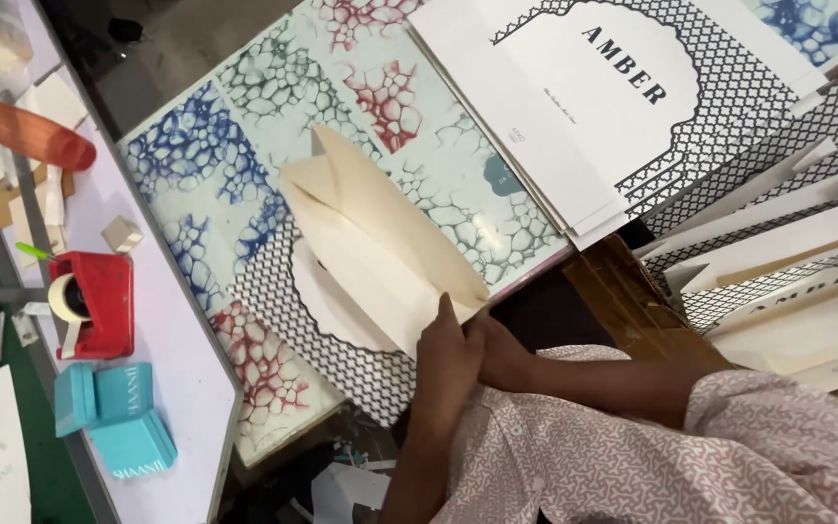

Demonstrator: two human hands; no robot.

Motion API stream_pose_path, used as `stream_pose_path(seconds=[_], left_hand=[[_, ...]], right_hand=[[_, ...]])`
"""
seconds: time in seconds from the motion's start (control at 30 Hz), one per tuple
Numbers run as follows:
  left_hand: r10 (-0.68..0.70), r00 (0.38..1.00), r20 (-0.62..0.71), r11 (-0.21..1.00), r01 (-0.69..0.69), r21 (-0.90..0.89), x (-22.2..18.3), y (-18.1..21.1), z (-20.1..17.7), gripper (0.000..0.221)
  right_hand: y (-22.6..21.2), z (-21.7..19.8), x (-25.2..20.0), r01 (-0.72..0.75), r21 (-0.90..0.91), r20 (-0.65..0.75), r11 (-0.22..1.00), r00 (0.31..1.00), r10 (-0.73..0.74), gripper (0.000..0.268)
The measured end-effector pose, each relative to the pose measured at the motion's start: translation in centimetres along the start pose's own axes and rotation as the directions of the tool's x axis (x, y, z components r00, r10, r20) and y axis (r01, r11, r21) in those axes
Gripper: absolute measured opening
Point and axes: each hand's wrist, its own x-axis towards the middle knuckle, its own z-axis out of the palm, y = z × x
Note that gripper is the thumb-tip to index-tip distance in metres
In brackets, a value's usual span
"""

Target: The person folds printed white paper bags by hand, carefully creasing the bottom and side flaps on a cluttered workspace.

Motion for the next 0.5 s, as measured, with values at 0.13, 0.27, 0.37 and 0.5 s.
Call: stream_pose_path(seconds=[0.13, 0.27, 0.37, 0.5], left_hand=[[-0.063, 0.998, -0.015, 0.988, 0.065, 0.143, 0.9, 1.0, 0.5, 0.069], [-0.037, 0.998, -0.044, 0.980, 0.045, 0.193, 1.4, 0.9, 0.6, 0.072], [0.157, 0.982, -0.101, 0.957, -0.126, 0.259, 2.4, -3.3, 2.0, 0.059], [0.209, 0.975, -0.082, 0.927, -0.171, 0.333, 2.9, -4.2, 1.0, 0.042]], right_hand=[[-2.3, 0.1, 0.6, 0.113, 0.220, -0.166, 0.969, 0.983, -0.077, 0.065], [-1.3, 0.2, 1.5, 0.124, 0.089, -0.052, 0.988, 0.991, -0.120, 0.047], [-1.7, -1.4, 2.0, 0.150, -0.223, -0.056, 0.963, 0.984, -0.166, 0.032], [-2.3, -4.6, 2.3, 0.233, -0.230, -0.003, 0.945, 0.971, -0.240, 0.019]])
